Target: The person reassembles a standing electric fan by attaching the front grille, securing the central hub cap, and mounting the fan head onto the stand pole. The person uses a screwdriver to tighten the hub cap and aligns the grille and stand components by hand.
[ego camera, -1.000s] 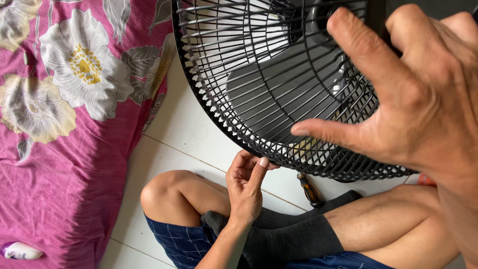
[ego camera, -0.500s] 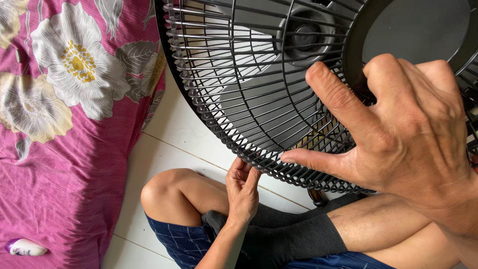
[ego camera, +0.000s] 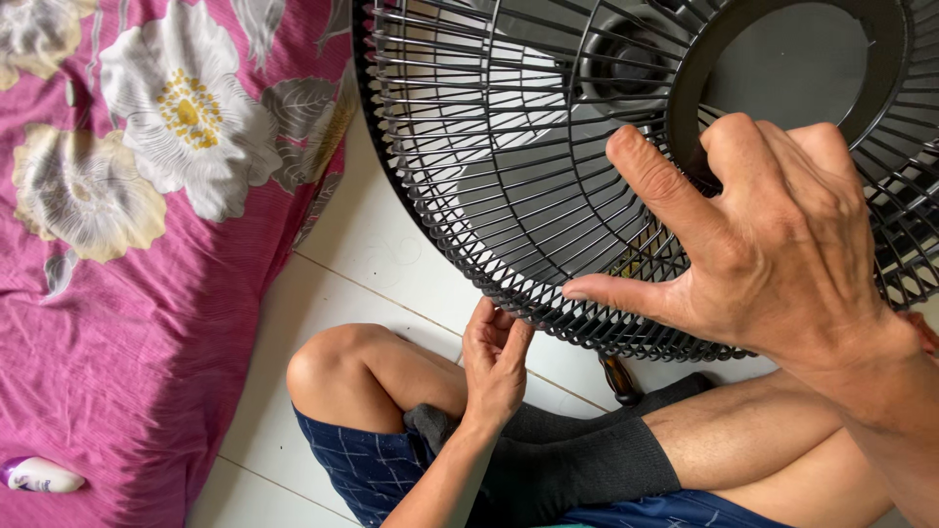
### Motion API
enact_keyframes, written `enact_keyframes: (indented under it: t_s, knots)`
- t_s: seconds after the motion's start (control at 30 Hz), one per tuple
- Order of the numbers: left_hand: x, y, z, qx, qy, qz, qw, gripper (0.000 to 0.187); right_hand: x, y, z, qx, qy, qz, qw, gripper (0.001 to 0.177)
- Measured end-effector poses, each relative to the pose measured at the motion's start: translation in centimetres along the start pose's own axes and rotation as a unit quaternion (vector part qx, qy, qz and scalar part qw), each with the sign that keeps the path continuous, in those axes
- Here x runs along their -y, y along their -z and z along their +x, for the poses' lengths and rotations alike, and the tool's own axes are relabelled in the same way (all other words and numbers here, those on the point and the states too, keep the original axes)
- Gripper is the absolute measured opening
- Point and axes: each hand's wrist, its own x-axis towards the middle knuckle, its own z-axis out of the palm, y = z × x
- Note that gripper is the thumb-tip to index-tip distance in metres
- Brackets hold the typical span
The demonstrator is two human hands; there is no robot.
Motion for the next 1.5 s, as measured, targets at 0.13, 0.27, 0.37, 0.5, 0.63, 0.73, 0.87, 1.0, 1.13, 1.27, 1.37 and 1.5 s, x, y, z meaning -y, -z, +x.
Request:
enact_keyframes:
  t_s: [0.13,0.27,0.37,0.5,0.63,0.73,0.87,1.0,1.13,1.27,1.37,1.5]
  knots:
    - [0.4,-0.2,0.1,-0.016,0.007,0.014,1.0,0.017,0.6,0.4,0.3,-0.002,0.004,-0.004,1.0,0.103]
    - [0.4,-0.4,0.4,-0.019,0.006,0.012,1.0,0.016,1.1,0.6,0.8,-0.011,0.012,-0.001,1.0,0.101]
    - [0.2,-0.7,0.3,-0.018,-0.004,0.003,1.0,0.017,1.4,0.8,1.3,-0.017,0.018,-0.005,1.0,0.101]
    - [-0.2,-0.9,0.2,0.001,-0.03,0.015,0.999,0.017,1.3,1.4,2.2,0.002,0.014,-0.028,1.0,0.1]
    - [-0.2,-1.3,0.3,-0.014,-0.023,0.032,0.999,0.019,0.3,1.1,3.2,0.019,0.005,-0.016,1.0,0.101]
    - [-0.6,-1.3,0.2,-0.012,-0.027,0.047,0.998,0.019,0.1,0.7,3.7,0.02,0.018,-0.018,0.999,0.104]
    - [-0.9,-1.5,0.3,-0.011,-0.024,0.067,0.997,0.021,0.4,-0.2,4.2,0.028,0.039,-0.027,0.999,0.103]
    - [-1.0,-1.8,0.6,0.005,-0.055,0.038,0.998,0.022,0.0,-0.2,4.9,0.057,0.02,-0.007,0.998,0.103]
    - [-0.9,-1.8,0.7,0.0,-0.05,0.061,0.997,0.02,-1.6,0.6,5.0,0.069,0.004,-0.001,0.998,0.107]
    - [-1.1,-1.8,0.8,0.011,-0.052,0.026,0.998,0.022,-2.1,0.1,4.6,0.059,0.012,-0.007,0.998,0.108]
    - [-0.9,-1.8,0.8,0.011,-0.055,0.014,0.998,0.022,-1.5,-0.3,4.0,0.056,0.024,-0.011,0.998,0.107]
    - [-0.8,-1.8,0.7,0.013,-0.05,-0.004,0.999,0.023,-1.2,-0.6,3.7,0.051,0.027,-0.007,0.998,0.107]
